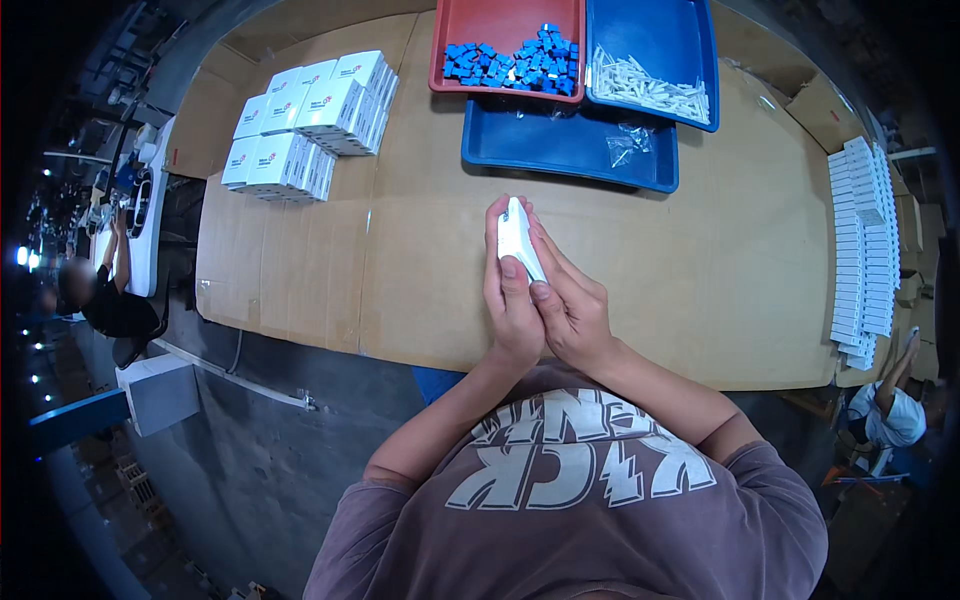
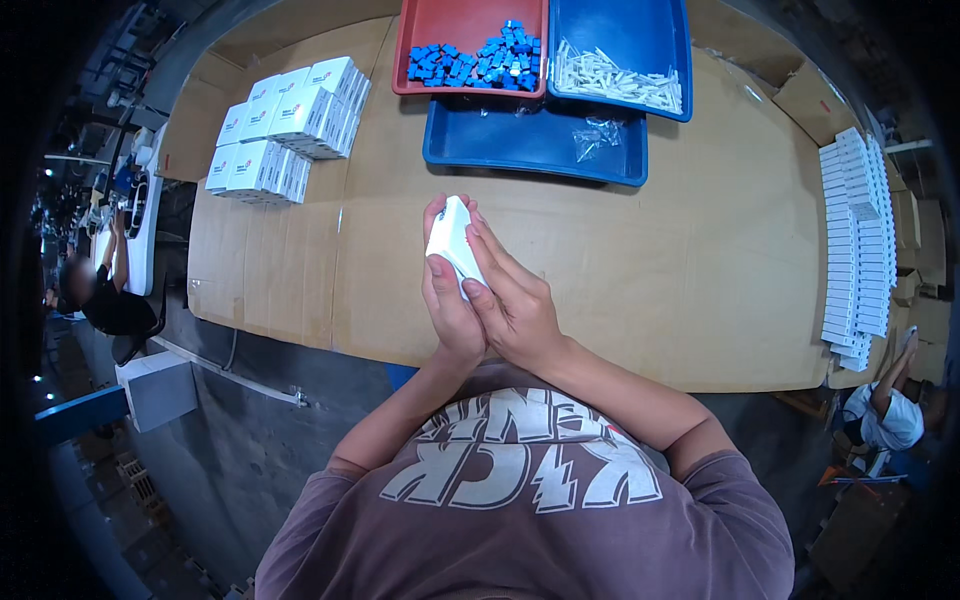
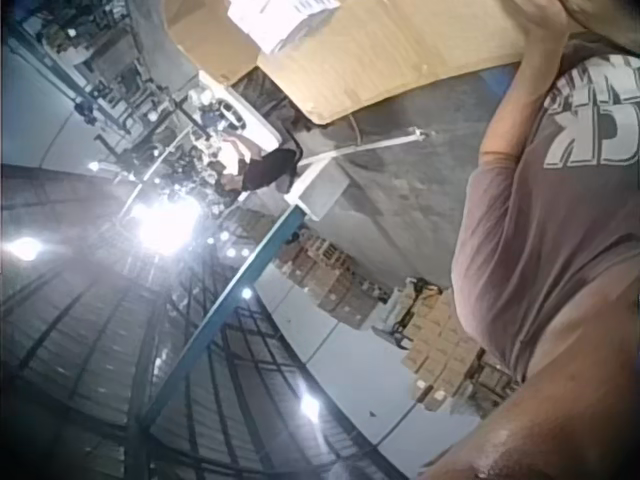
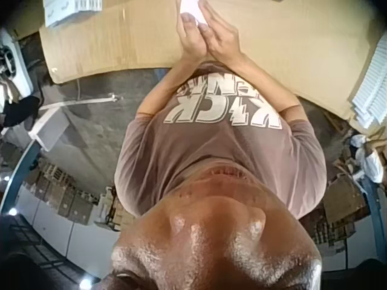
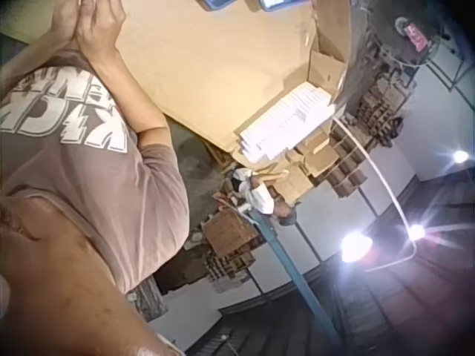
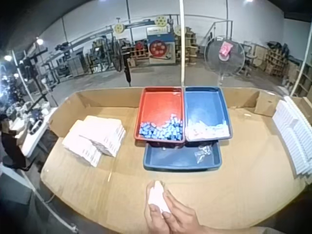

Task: Packing small electronic or plastic components into a retail box.

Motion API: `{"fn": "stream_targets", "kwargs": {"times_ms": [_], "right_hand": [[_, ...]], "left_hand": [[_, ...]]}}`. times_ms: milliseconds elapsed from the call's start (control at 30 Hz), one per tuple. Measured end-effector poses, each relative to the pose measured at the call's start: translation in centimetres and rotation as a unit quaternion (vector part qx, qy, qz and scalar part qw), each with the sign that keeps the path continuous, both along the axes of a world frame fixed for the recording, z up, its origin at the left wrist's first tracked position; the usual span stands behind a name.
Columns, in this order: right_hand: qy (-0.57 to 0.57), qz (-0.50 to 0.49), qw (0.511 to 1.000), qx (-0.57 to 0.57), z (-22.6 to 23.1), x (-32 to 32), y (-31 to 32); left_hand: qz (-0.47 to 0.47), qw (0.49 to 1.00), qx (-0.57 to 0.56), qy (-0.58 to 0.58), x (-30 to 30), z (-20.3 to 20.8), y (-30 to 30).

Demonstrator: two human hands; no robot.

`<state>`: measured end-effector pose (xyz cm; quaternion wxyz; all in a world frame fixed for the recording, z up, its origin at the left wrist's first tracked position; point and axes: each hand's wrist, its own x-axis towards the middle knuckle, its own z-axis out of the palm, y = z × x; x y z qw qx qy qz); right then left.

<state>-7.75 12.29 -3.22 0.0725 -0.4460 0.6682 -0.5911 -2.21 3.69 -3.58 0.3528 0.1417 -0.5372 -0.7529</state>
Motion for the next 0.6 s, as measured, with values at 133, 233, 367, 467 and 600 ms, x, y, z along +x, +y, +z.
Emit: {"fn": "stream_targets", "kwargs": {"times_ms": [133,233,367,467,600], "right_hand": [[-0.034,-0.005,0.999,-0.002,0.0,0.0,-0.3],[-0.041,-0.015,0.999,-0.009,-0.3,0.4,-0.5],[-0.042,-0.007,0.999,-0.003,0.2,0.2,-0.8],[-0.223,0.009,0.971,-0.089,-0.8,-1.1,-1.0],[-0.626,0.102,0.769,-0.078,-2.6,-2.3,0.1]], "left_hand": [[-0.008,0.999,0.037,0.011,0.2,0.0,-0.1],[-0.004,0.999,0.04,0.003,0.2,-0.2,-0.1],[-0.003,0.998,0.056,0.037,-0.1,-0.1,-0.8],[0.003,0.997,0.05,0.059,-0.3,-0.1,-1.1],[-0.005,0.999,-0.012,0.046,-0.1,0.4,-0.9]]}}
